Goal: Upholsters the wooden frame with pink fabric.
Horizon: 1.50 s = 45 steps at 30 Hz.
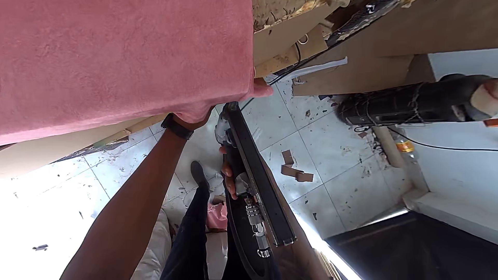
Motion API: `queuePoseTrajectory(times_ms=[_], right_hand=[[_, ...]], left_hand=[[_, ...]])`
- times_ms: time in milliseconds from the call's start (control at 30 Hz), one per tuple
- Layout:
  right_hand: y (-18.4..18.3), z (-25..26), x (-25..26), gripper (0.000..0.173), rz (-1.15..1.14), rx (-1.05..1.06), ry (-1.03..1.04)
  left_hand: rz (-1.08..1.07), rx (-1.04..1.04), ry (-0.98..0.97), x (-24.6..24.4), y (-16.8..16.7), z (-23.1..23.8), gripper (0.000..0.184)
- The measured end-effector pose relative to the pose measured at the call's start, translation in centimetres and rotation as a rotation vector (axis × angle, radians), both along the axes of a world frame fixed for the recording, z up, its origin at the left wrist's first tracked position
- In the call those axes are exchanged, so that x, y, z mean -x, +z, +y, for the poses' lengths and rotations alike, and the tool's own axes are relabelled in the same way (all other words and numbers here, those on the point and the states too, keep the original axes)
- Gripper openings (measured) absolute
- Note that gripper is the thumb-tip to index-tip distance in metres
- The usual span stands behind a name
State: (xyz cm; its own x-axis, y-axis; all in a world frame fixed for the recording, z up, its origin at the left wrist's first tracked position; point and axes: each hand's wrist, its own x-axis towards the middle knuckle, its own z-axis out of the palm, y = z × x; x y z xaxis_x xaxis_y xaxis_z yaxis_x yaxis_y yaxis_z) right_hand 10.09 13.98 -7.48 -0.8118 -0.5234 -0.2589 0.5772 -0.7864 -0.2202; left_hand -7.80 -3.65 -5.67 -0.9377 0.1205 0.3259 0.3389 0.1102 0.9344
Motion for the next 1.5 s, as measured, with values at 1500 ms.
queuePoseTrajectory(times_ms=[1500], right_hand=[[6.7,-2.8,2.6,0.044,-0.25,-0.572,0.1]], left_hand=[[0.101,0.728,0.271,-0.5,-0.5,-6.5,0.023]])
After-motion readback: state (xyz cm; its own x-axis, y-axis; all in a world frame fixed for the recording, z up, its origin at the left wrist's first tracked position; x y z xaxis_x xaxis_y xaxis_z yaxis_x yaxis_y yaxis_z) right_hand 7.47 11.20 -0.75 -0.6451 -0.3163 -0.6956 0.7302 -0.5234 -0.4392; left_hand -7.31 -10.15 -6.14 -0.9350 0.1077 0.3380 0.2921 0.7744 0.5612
